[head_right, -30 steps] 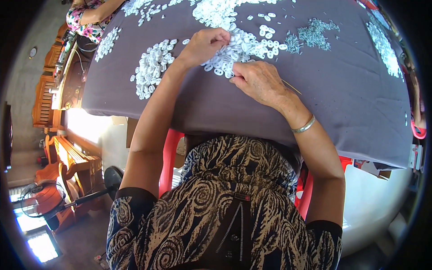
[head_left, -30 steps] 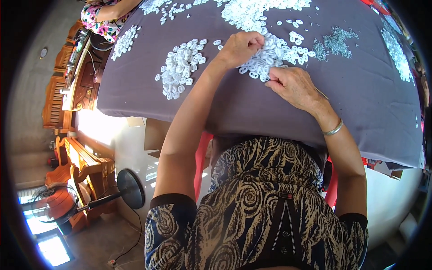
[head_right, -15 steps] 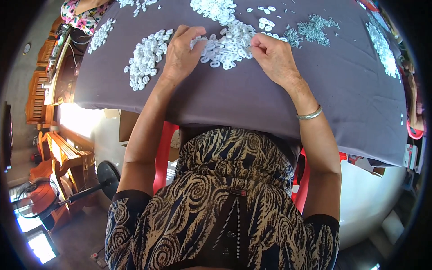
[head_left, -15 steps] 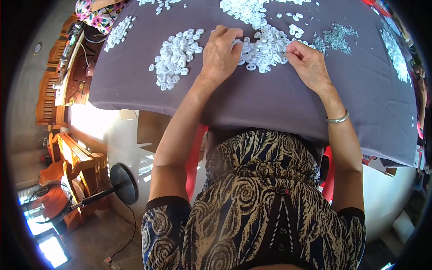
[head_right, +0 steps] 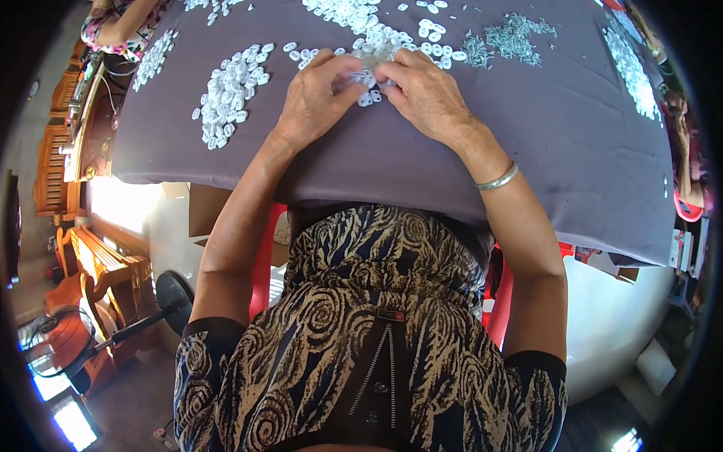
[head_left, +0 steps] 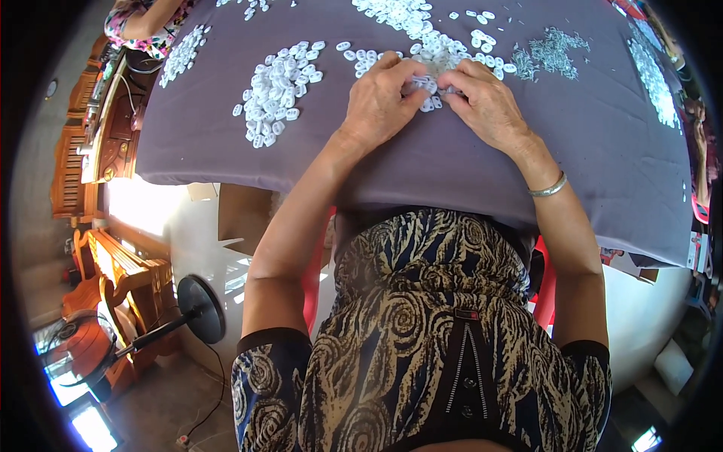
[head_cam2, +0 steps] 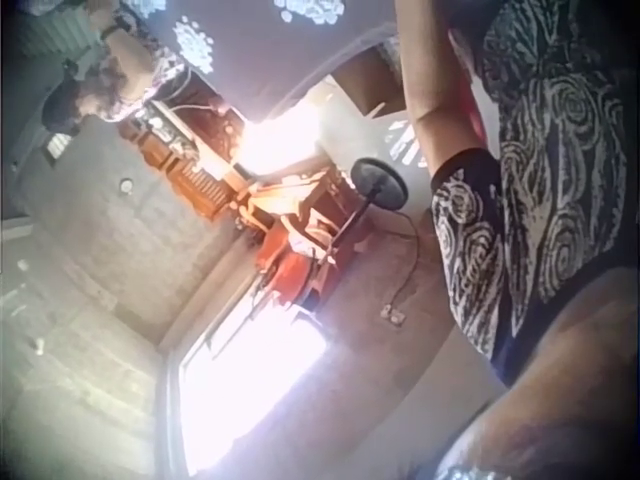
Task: Manually assembling small black seals onto white plastic components at a workshop table.
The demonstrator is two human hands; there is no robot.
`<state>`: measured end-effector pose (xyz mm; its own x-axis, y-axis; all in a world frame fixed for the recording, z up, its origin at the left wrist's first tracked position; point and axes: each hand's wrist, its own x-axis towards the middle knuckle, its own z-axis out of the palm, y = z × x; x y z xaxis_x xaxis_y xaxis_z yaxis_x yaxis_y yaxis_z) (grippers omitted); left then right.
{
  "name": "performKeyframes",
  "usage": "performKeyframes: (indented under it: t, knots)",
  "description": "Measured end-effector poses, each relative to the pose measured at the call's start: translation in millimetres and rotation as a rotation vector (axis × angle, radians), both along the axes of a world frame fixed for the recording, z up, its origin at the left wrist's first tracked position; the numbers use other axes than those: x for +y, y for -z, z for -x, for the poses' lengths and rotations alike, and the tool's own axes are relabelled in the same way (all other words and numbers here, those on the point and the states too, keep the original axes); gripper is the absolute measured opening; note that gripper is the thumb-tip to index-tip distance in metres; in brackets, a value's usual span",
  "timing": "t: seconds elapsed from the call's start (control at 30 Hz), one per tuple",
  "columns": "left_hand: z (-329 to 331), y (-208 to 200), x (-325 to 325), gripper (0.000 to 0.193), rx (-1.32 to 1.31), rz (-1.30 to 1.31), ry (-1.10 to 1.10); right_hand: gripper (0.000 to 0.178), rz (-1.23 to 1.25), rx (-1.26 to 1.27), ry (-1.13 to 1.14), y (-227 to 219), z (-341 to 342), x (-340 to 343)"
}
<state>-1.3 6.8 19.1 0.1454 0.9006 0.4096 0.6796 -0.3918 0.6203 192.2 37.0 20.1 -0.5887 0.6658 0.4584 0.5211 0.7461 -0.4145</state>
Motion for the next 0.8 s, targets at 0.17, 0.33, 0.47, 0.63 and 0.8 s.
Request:
performKeyframes:
  t: [0.17,0.33,0.47,0.63,0.8]
  knots:
    - [4.3,3.3,7.9,0.022,-0.005,-0.104,-0.030,0.012,0.032,-0.014,0.078,-1.3,-5.3,2.0]
    - [-4.5,-4.5,0.1,0.022,-0.041,-0.191,0.003,0.013,0.136,-0.035,0.037,-7.4,-15.7,5.7]
    - [-20.1,-12.9,-12.4,0.022,-0.160,-0.161,0.007,0.013,0.148,0.053,0.035,-12.1,-20.2,8.7]
    - [-36.3,-2.4,-18.2,0.024,-0.343,-0.153,-0.022,0.013,0.011,-0.046,0.045,-10.8,-17.7,4.9]
    - [-50.7,12.1,-23.7,0.023,-0.582,0.015,-0.010,0.011,0.060,-0.040,0.001,0.1,-14.7,7.4]
